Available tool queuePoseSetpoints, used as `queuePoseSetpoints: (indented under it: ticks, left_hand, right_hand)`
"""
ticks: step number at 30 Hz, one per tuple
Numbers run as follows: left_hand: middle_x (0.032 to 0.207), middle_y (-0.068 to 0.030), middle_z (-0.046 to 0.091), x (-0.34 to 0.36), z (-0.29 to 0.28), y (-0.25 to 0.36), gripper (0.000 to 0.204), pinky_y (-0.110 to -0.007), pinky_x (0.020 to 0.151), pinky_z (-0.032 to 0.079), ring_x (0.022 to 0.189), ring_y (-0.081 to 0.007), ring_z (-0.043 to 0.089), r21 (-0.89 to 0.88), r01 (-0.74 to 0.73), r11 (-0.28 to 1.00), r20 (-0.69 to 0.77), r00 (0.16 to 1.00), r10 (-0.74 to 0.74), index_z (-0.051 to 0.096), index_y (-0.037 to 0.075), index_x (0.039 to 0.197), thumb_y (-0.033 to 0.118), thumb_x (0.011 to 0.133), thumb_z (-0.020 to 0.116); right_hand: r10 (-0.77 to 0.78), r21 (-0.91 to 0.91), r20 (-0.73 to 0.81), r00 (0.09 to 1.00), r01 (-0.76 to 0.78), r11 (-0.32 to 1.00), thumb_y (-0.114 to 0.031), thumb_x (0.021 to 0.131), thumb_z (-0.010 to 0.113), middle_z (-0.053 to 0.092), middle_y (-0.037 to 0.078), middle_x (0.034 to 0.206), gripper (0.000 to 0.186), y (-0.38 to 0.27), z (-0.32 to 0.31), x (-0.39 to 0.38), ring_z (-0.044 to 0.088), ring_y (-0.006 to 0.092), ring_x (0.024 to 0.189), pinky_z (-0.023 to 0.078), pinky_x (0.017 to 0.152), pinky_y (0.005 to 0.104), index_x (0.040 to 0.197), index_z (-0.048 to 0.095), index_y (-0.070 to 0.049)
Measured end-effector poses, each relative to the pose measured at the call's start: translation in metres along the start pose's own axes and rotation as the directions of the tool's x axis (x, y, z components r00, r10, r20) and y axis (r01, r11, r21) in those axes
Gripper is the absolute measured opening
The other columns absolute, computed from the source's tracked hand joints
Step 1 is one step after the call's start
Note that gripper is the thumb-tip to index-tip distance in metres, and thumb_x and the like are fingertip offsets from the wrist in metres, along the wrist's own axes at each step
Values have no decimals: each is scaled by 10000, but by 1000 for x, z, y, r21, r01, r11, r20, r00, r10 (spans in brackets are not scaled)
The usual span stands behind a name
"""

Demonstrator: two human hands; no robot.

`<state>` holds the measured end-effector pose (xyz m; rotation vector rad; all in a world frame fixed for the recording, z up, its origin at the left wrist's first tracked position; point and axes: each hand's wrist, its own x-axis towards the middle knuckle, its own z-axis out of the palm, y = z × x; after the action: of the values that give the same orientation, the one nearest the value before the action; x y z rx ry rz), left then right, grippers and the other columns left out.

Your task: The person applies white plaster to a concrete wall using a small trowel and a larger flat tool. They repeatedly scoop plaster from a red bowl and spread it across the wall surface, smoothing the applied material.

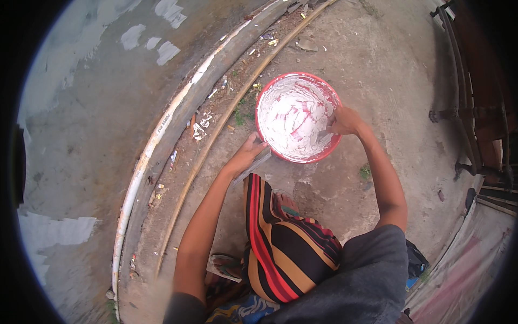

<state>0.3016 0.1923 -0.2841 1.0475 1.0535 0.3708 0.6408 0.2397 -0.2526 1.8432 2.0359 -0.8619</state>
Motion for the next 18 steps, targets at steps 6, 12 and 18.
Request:
queuePoseSetpoints:
  ticks: [6, 12, 18]
  left_hand:
    - [1356, -152, 488, 3, 12, 5, 476, -356, 1067, 323, 1271, -226, 452, -43, -54, 998, 51, 997, 56, 397, 41, 1351, 292, 974, 544]
    - [1317, -155, 525, 2, 17, 17, 356, -362, 1052, 341, 1286, -233, 458, 40, -137, 990, 86, 987, 133, 437, 29, 1264, 219, 980, 535]
    - [1348, -150, 503, 4, 20, 8, 368, -360, 1080, 319, 1311, -228, 431, -12, -207, 978, 85, 975, 207, 423, 23, 1301, 174, 980, 523]
  right_hand:
    - [-107, -109, -87, 990, 98, 989, -366, 665, 755, 704, 83, 753, 266, -35, 4, -17, 678, 266, 728, 534, 675, 374, 761, 742, -119]
    - [-295, -156, -180, 938, 269, 950, -225, 605, 737, 664, 122, 655, 163, -78, 11, -20, 661, 294, 616, 529, 603, 400, 681, 705, -84]
    - [-269, -27, -295, 917, 274, 961, -209, 619, 731, 668, 127, 655, 184, -88, 13, -26, 661, 301, 612, 529, 591, 399, 757, 734, -87]
